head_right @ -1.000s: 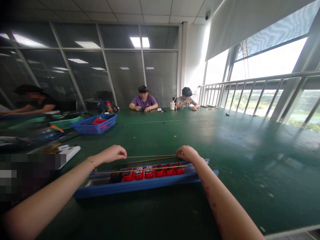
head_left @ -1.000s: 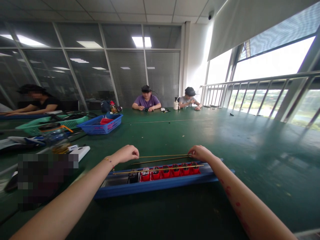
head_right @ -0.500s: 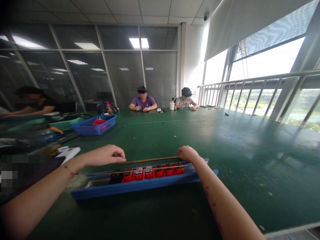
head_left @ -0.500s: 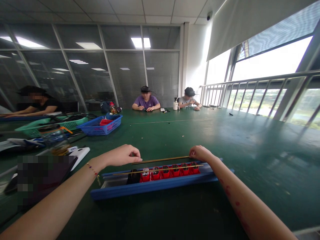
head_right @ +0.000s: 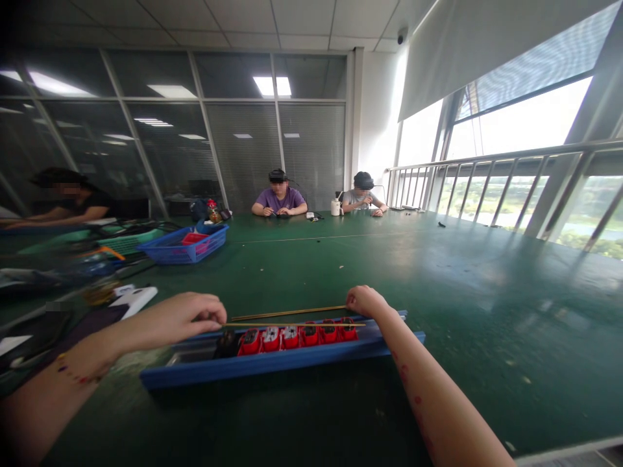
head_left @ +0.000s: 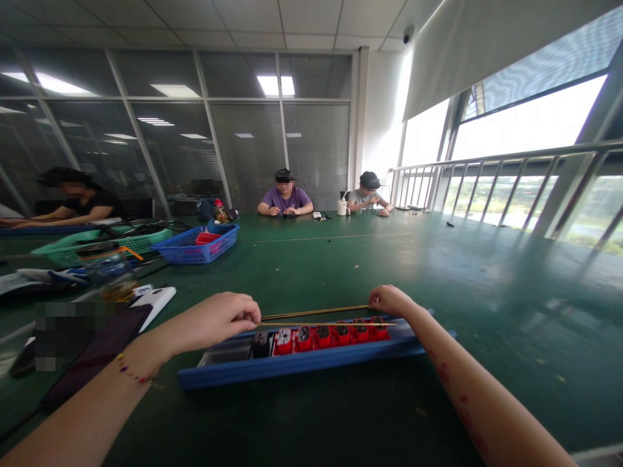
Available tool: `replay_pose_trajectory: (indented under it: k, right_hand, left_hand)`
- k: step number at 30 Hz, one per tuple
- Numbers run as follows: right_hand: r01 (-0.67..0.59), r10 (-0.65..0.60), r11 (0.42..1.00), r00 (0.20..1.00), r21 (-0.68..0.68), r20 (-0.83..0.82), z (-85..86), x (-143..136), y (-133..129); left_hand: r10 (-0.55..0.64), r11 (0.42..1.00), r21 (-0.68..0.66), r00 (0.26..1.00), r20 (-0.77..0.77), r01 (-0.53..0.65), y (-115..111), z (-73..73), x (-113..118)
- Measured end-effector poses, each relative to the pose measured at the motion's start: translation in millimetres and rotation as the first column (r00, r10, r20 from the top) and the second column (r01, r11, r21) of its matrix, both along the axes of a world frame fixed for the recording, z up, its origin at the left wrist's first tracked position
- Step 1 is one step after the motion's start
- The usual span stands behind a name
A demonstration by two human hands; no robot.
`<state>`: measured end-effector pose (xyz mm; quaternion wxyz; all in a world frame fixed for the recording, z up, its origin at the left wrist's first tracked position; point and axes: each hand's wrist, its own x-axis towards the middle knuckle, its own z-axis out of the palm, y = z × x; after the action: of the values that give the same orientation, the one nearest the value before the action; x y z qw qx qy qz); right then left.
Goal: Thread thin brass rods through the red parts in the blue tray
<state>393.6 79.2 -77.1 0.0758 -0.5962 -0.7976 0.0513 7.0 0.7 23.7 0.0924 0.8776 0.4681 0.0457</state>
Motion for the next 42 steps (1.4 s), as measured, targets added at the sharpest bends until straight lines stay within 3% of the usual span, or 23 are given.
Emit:
replay_pose_trajectory:
  k: [3, 6, 11, 18, 24, 30, 35, 42]
  right_hand:
    - [0.004, -0.004, 1.000, 1.000, 0.004, -0.007, -2.0, 1, 1]
    - [0.011, -0.010, 1.000, 1.000, 0.027, -0.021, -4.9, 3, 3]
    - [0.010, -0.008, 0.998, 0.999, 0.065, -0.032, -8.5, 5, 4]
    - [-0.026, 0.026, 0.997, 1.000, 0.069, 0.004, -5.3, 5, 3]
    - [-0.049, 0.048, 0.998, 0.998, 0.039, 0.040, -1.9, 3, 0]
    - [-0.059, 0.056, 0.998, 0.994, 0.031, 0.093, 1.7, -2, -1]
    - [-0.069, 0.066, 0.997, 0.987, 0.018, 0.144, 3.5, -8, 1]
    - [-0.048, 0.043, 0.997, 0.996, 0.061, 0.084, 5.7, -8, -6]
  left_hand:
    - [0.033, 0.997, 0.064, 0.999, 0.016, -0.034, 14, 8.8, -10]
    - [0.072, 0.993, 0.097, 0.997, 0.025, -0.074, 35, 4.3, -20]
    - [0.093, 0.994, 0.069, 0.994, -0.052, -0.089, 70, -25.8, -18]
    - [0.074, 0.997, 0.043, 0.995, -0.074, -0.071, 96, -63.9, 11]
    - [0.030, 0.999, 0.027, 0.994, -0.101, -0.027, 99, -79.4, 28]
    - [-0.012, 1.000, 0.004, 0.986, -0.167, 0.013, 92, -74.5, 26]
    - [0.034, 0.999, 0.044, 0.975, -0.219, -0.025, 89, -77.3, 31]
    - [0.060, 0.998, -0.016, 0.984, -0.165, -0.064, 88, -75.6, 33]
